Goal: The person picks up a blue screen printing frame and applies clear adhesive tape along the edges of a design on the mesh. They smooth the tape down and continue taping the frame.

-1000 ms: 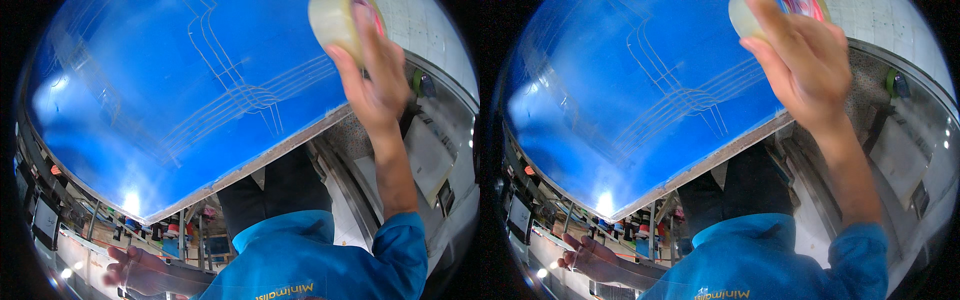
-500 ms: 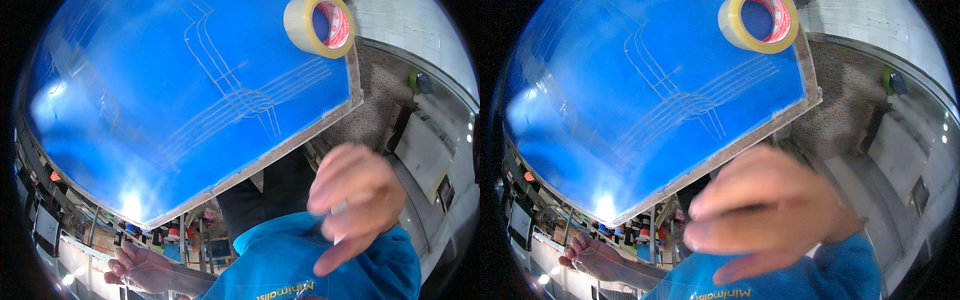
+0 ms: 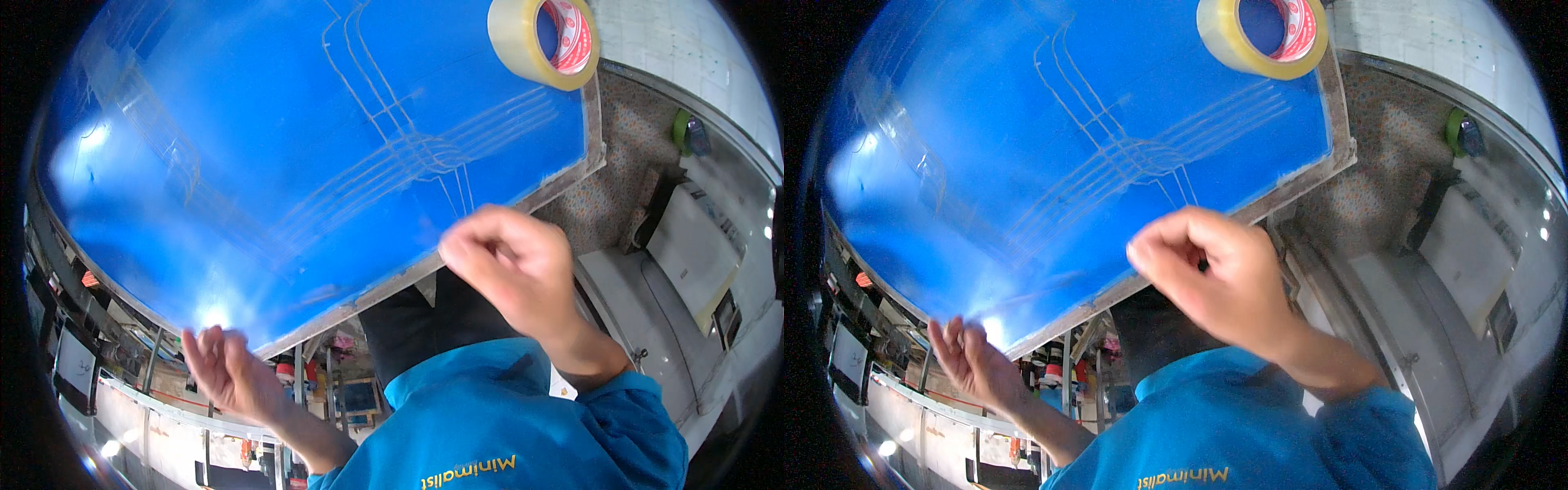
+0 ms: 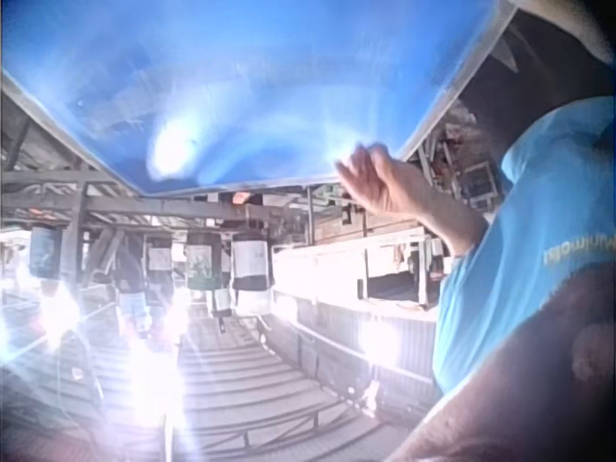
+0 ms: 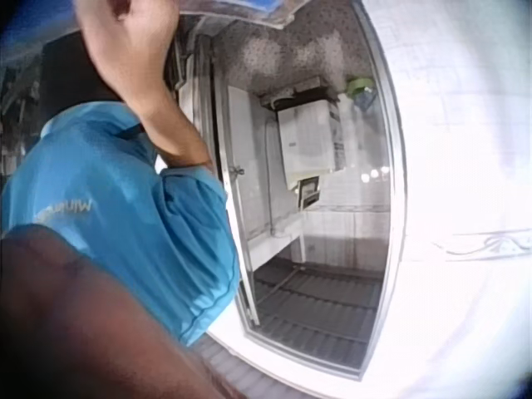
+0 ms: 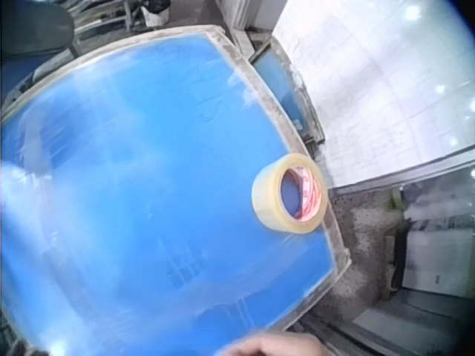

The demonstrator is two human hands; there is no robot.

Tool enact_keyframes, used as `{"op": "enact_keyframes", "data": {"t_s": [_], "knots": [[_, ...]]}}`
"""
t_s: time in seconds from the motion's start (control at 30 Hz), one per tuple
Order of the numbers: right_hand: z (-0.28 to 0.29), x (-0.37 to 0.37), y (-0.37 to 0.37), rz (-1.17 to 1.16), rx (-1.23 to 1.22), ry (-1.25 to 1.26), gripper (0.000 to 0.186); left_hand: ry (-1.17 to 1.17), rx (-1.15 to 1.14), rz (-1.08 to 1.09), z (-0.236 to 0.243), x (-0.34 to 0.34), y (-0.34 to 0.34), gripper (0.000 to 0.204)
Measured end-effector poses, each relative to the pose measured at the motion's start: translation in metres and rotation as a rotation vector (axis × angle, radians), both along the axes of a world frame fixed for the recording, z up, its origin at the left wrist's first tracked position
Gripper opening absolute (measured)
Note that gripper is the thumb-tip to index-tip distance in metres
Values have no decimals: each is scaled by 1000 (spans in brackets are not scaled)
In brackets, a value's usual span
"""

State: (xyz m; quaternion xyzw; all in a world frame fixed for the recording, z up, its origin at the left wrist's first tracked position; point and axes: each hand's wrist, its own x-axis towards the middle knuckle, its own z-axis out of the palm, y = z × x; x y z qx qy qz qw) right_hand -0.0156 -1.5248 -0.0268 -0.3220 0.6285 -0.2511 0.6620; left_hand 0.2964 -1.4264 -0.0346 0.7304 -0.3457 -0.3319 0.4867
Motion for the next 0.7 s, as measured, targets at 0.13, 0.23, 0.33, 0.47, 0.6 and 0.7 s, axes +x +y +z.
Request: {"op": "enact_keyframes", "data": {"t_s": [0.13,0.23,0.33,0.47,0.6,0.7], "knots": [[-45,21,7,-108,55,70,11,6,135,-2,-27,-9,-11,55],[-65,31,12,-207,-38,130,12,-46,170,-25,-36,-11,-19,55],[-77,35,13,-222,-108,159,12,-52,192,-25,-39,-9,-18,56],[-82,36,15,-208,-116,196,13,-10,153,-23,-44,-9,-18,59],[-82,38,14,-220,-111,226,13,11,165,-13,-43,-10,-22,63],[-82,39,13,-208,-108,232,14,-11,200,6,-43,-12,-27,64]]}}
